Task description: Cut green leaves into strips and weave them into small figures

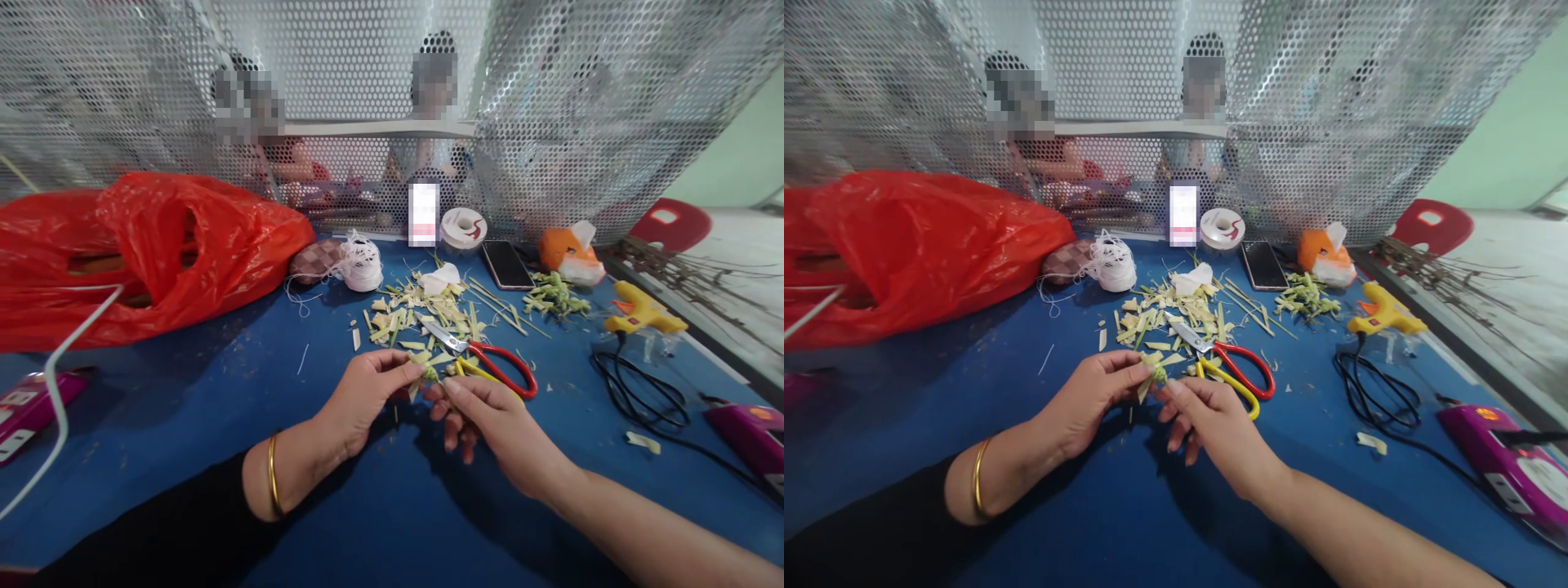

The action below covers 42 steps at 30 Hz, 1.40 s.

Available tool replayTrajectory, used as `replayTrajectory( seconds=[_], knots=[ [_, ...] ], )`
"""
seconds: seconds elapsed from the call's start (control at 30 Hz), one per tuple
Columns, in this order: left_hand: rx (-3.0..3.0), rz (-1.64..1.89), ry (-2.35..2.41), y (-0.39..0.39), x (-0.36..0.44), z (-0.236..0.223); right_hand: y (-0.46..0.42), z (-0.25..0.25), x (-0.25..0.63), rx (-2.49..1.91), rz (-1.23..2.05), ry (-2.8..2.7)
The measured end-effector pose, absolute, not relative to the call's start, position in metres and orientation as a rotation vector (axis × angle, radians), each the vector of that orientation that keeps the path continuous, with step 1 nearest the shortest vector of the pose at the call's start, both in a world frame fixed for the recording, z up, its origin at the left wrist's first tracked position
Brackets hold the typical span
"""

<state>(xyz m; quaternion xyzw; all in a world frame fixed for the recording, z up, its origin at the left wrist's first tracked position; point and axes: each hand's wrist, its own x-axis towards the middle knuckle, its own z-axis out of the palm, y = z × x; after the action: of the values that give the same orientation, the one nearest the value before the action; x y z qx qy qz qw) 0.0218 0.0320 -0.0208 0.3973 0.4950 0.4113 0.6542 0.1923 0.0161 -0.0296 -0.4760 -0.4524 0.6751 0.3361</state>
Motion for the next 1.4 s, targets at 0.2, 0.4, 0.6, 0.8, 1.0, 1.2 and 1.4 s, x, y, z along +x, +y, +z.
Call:
replayTrajectory(
  seconds=[0.2, 0.4, 0.6, 0.8, 1.0, 1.2, 1.4],
  knots=[
    [0.820, 0.926, 1.105, 0.033, 0.022, -0.022, 0.014, -0.032, 0.192, -1.248, 1.836, -1.200],
    [0.854, 0.969, 1.162, 0.030, 0.027, -0.019, 0.011, -0.033, 0.190, -1.247, 1.855, -1.264],
    [0.910, 1.021, 1.200, 0.029, 0.029, -0.021, 0.010, -0.034, 0.189, -1.233, 1.871, -1.289],
    [0.836, 0.963, 1.178, 0.032, 0.025, -0.020, 0.011, -0.029, 0.192, -1.222, 1.881, -1.219],
    [0.756, 0.934, 1.175, 0.035, 0.022, -0.019, 0.015, -0.022, 0.198, -1.299, 1.775, -1.075],
    [0.789, 0.927, 1.203, 0.034, 0.023, -0.019, 0.014, -0.026, 0.194, -1.283, 1.806, -1.220],
    [0.794, 0.920, 1.205, 0.034, 0.024, -0.018, 0.013, -0.026, 0.194, -1.304, 1.796, -1.266]
  ],
)
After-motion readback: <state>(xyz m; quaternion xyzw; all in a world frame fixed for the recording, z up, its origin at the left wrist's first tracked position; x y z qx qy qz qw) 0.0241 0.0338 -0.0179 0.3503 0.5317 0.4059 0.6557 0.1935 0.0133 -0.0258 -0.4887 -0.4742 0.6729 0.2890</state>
